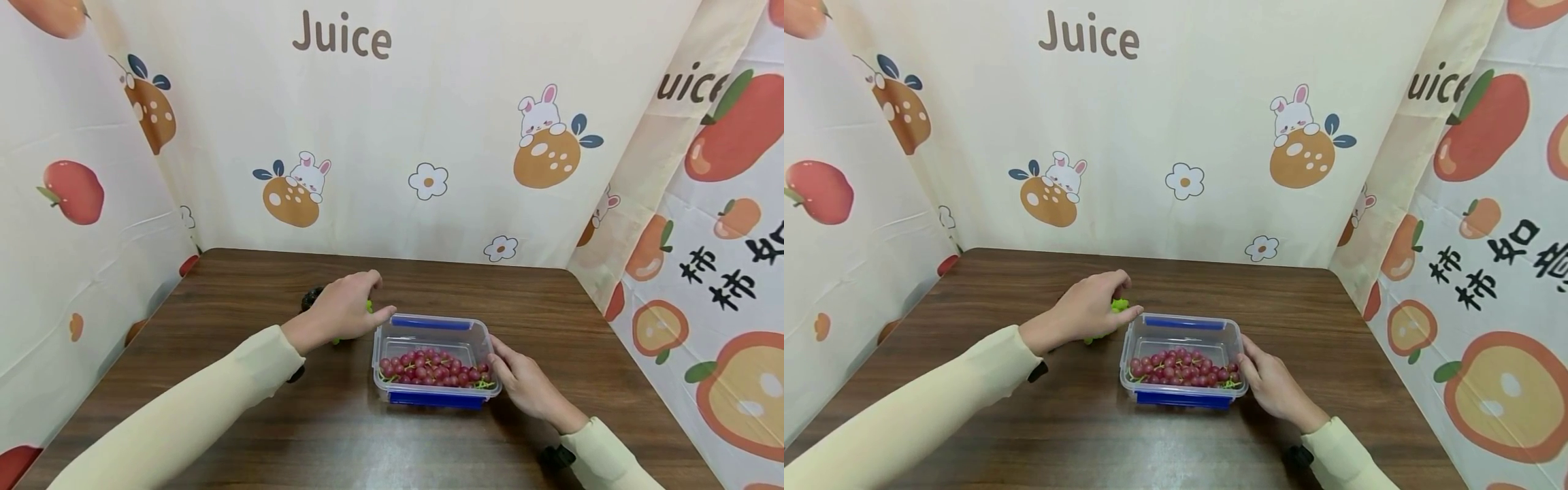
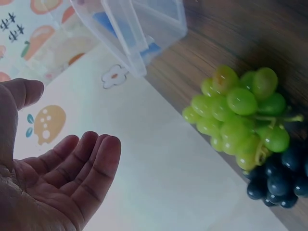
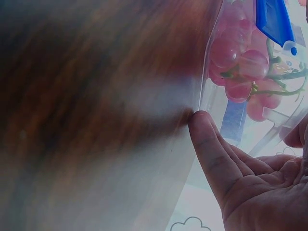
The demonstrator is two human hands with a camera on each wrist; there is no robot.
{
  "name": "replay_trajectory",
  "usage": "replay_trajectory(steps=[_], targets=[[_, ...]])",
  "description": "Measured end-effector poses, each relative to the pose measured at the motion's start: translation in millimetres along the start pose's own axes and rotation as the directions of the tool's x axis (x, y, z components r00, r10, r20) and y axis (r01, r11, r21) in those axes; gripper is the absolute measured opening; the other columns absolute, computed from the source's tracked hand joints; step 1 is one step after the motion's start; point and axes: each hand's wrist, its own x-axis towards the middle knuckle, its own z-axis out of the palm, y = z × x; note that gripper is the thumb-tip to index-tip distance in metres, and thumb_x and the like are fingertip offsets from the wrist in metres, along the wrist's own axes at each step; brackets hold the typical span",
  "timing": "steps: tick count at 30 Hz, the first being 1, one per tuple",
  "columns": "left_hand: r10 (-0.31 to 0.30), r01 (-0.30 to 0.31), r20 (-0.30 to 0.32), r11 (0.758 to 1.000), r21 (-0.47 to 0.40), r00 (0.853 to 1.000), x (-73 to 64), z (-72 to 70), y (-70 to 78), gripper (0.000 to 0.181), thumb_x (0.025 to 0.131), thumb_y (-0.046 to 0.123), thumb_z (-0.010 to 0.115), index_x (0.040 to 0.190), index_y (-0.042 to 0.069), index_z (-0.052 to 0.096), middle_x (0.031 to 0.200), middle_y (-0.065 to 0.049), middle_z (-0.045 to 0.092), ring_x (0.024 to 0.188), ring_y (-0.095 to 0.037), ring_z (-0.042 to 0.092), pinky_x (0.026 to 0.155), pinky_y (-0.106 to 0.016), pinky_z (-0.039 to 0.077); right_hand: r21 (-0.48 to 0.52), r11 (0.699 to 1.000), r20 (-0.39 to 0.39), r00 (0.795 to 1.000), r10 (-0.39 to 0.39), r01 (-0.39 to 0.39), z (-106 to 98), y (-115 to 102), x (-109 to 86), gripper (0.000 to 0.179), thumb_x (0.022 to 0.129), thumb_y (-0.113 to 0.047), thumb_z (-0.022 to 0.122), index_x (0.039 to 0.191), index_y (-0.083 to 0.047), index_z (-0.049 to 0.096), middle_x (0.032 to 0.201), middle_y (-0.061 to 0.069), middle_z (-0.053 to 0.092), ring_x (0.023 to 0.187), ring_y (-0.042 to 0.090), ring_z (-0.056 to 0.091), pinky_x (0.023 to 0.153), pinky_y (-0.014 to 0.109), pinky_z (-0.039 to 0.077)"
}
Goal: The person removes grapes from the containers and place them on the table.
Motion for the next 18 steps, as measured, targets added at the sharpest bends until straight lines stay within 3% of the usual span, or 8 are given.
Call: replay_trajectory(steps=[5,13,18], targets=[[0.027,-0.027,0.035,1.0,0.007,0.999,1.6,4.1,10.4,0.047,0.093,0.048,0.073,0.118,0.01,0.063,0.109,-0.005,0.068,0.087,-0.016,0.064,0.079,-0.038,0.056,0.008,1.0,0.01,1.0,0.008,-0.008,0.4,0.6,-0.3,0.05,0.111,-0.022,0.045,0.156,-0.001,0.039,0.079,-0.005,0.06,0.072,0.008,0.056,0.064,0.027,0.044],[0.094,-0.097,0.085,0.994,0.042,0.992,6.2,13.4,26.3,0.045,0.095,0.049,0.07,0.117,0.01,0.065,0.105,-0.003,0.069,0.084,-0.013,0.063,0.077,-0.034,0.055,0.007,1.0,0.005,1.0,0.02,-0.02,1.0,0.5,0.4,0.05,0.111,-0.022,0.046,0.156,-0.003,0.039,0.089,-0.002,0.067,0.076,0.008,0.058,0.067,0.028,0.046],[0.122,-0.129,0.115,0.99,0.051,0.986,9.9,18.1,35.2,0.045,0.096,0.046,0.07,0.12,0.008,0.065,0.108,-0.004,0.07,0.091,-0.015,0.066,0.081,-0.035,0.057,0.01,1.0,0.005,1.0,0.025,-0.025,1.0,1.1,0.0,0.05,0.111,-0.023,0.045,0.156,-0.003,0.039,0.089,-0.002,0.067,0.075,0.008,0.058,0.066,0.027,0.045]])
